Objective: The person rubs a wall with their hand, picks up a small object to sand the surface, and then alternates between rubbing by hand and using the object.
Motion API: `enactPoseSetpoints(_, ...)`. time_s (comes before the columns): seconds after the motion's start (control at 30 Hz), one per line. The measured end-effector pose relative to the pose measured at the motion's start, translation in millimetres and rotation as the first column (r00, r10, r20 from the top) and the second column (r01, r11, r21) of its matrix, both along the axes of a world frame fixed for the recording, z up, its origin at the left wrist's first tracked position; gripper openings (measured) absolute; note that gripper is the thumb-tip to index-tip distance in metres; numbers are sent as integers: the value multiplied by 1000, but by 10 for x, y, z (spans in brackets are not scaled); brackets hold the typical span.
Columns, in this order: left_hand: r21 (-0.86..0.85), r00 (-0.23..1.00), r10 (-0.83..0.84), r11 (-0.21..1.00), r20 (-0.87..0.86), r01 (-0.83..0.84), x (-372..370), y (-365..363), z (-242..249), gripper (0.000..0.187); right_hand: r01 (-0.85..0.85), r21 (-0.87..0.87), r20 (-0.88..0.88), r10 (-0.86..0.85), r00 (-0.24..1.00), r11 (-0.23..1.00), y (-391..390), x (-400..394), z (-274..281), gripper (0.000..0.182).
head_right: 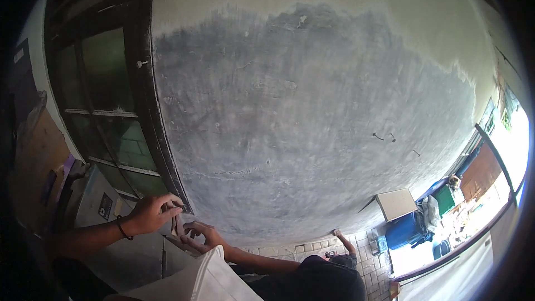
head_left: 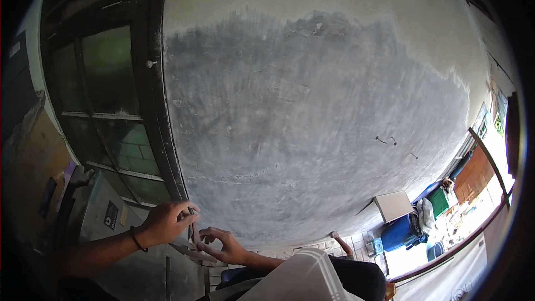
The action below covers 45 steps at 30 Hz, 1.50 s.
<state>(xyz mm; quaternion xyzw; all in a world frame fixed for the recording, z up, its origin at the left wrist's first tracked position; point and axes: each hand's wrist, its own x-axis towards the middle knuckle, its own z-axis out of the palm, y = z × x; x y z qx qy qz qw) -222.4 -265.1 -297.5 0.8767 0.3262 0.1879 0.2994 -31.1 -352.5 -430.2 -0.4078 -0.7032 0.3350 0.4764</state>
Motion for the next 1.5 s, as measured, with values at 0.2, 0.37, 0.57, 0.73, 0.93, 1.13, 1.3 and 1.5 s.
enactPoseSetpoints(0.2, 61, 991, -22, 998, 130, 14, 24, -41, 35, 21, -14, 1, -56, 14, 998, 1000, -78, 11, 16, 22)
enactPoseSetpoints(0.37, -148, 995, -38, 988, 88, 50, 71, -136, 136, 33, 44, -47, -144, -51, 988, 998, -111, 115, 2, 15)
enactPoseSetpoints(0.57, -94, 983, -173, 979, 59, 178, 11, -178, 195, 53, 61, -19, -168, -63, 984, 998, -188, 164, 124, 14)
enactPoseSetpoints(0.73, -107, 982, -172, 978, 73, 180, 30, -135, 102, 54, 25, -31, -134, -29, 991, 999, -242, 222, 169, 13)
enactPoseSetpoints(0.93, -97, 988, -155, 983, 0, 155, 3, -152, 114, 52, -1, -143, -99, -13, 995, 990, -270, 256, 174, 12)
enactPoseSetpoints(1.13, -180, 991, -121, 975, 65, 131, 24, -114, 108, 55, -72, -193, -459, -25, 888, 979, -196, 265, 48, 27)
enactPoseSetpoints(1.3, -179, 995, -90, 979, 51, 97, 48, -97, 9, 50, 142, 265, -90, -122, 988, 954, -106, 314, 177, 46)
enactPoseSetpoints(1.5, -162, 997, -73, 984, 2, 73, 45, -114, 50, 50, 120, 348, 8, -131, 991, 930, -33, 236, 244, 49)
